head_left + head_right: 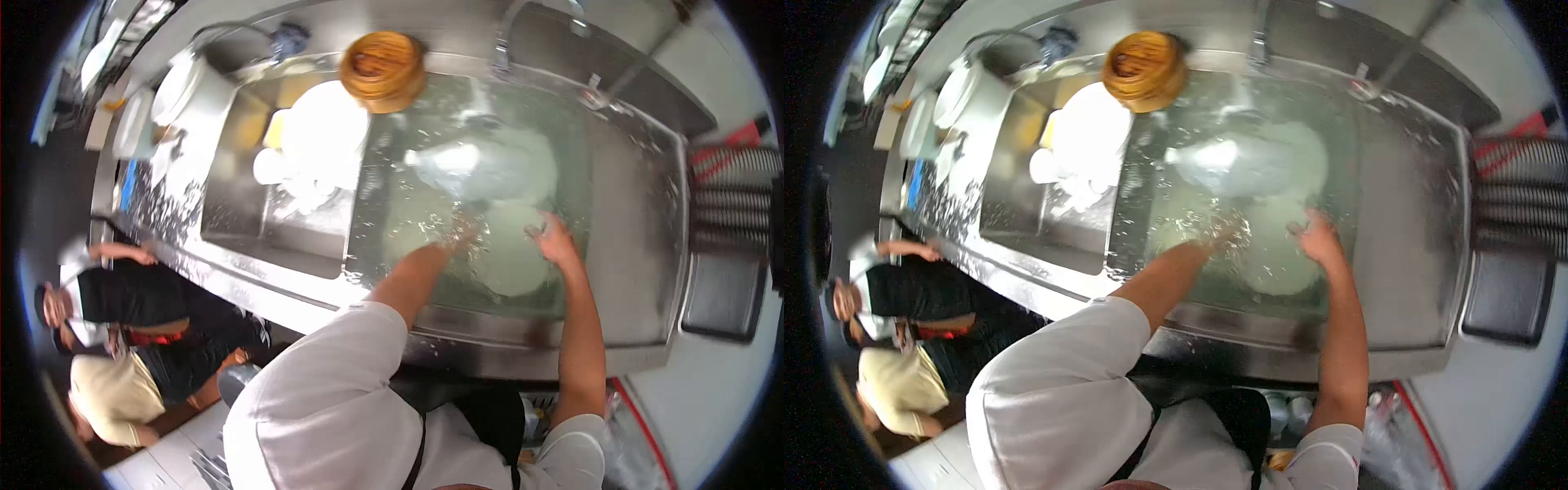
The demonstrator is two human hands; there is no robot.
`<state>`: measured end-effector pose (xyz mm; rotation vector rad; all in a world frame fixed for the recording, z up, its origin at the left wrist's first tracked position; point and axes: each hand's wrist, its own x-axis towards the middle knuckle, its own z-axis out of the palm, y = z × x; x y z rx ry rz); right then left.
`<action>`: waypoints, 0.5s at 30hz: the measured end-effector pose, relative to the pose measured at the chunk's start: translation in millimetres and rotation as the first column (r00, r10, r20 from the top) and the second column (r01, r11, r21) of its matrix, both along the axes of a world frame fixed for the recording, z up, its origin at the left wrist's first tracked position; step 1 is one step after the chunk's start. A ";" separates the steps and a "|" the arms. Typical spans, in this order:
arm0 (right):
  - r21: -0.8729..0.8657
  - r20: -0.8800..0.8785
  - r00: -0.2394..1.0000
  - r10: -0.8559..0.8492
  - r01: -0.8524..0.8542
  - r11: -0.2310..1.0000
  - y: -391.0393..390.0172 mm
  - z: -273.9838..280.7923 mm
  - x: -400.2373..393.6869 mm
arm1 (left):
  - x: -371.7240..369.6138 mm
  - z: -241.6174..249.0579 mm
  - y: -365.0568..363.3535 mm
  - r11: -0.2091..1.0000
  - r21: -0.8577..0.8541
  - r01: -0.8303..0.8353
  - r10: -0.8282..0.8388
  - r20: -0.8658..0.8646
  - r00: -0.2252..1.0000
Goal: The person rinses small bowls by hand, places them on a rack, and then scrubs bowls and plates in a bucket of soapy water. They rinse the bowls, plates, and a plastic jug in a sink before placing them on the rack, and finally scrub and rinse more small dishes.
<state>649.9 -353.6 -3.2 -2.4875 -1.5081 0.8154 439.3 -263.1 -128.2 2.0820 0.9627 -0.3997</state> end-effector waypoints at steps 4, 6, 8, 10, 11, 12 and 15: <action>-0.202 0.010 0.987 -0.161 0.160 0.966 17.6 -107.4 22.2 | -27.3 -9.9 -2.6 0.987 -0.142 -0.070 0.077 0.048 0.996; -0.249 -0.135 0.930 -0.342 0.303 0.920 1.9 -144.7 34.6 | -38.7 -11.7 -2.1 0.976 -0.195 -0.097 0.111 0.062 0.992; -0.332 -0.354 0.750 -0.558 0.457 0.825 -22.3 -166.7 36.0 | -45.7 -18.1 -2.9 0.964 -0.240 -0.116 0.138 0.075 0.988; -0.429 -0.510 0.504 -0.697 0.553 0.714 -43.6 -179.7 27.6 | -47.6 -21.5 -1.7 0.950 -0.280 -0.140 0.172 0.092 0.981; -0.468 -0.562 0.386 -0.732 0.581 0.666 -51.7 -185.0 24.1 | -47.8 -22.0 -0.9 0.942 -0.301 -0.148 0.185 0.098 0.978; -0.494 -0.603 0.287 -0.744 0.598 0.631 -54.6 -189.5 22.1 | -44.7 -23.3 0.6 0.935 -0.320 -0.154 0.197 0.108 0.974; -0.502 -0.693 0.160 -0.703 0.594 0.629 -45.3 -201.4 32.3 | -43.1 -28.1 2.1 0.910 -0.381 -0.162 0.227 0.131 0.965</action>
